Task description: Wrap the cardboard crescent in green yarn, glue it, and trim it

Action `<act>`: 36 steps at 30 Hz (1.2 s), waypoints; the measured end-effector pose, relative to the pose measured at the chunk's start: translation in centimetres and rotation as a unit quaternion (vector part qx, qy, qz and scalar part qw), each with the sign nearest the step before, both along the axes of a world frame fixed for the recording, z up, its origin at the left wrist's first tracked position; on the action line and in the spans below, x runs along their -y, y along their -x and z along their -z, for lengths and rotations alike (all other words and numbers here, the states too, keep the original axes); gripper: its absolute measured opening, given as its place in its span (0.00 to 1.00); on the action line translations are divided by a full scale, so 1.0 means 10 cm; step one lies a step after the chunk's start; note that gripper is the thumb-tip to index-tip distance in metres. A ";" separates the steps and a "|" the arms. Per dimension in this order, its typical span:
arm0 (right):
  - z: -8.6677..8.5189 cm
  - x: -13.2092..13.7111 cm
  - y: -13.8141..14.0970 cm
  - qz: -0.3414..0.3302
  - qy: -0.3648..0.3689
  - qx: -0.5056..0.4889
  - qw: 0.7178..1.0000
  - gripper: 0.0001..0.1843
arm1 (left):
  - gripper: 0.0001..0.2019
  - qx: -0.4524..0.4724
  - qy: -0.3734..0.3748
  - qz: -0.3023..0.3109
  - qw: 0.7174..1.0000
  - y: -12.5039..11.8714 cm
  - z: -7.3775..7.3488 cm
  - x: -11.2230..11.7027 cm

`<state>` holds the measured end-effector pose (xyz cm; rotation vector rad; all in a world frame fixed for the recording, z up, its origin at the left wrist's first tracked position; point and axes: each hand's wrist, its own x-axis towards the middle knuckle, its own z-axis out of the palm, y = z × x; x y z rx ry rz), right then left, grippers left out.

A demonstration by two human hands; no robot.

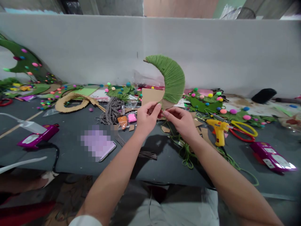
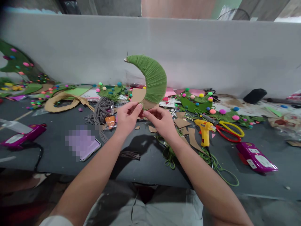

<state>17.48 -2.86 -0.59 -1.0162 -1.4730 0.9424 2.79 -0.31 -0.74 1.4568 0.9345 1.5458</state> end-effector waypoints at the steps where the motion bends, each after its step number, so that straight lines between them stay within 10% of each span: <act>1: 0.00 0.00 -0.01 0.011 -0.003 0.008 1.000 0.16 | 0.12 0.010 0.009 0.006 1.000 0.00 0.00 0.00; 15: 0.07 0.01 0.01 -0.054 0.064 -0.014 0.996 0.16 | 0.13 0.182 0.078 0.077 0.977 0.00 0.06 -0.09; 36: 0.03 -0.04 -0.05 0.030 0.079 -0.128 0.988 0.21 | 0.04 0.243 0.269 0.185 0.914 -0.09 -0.04 0.04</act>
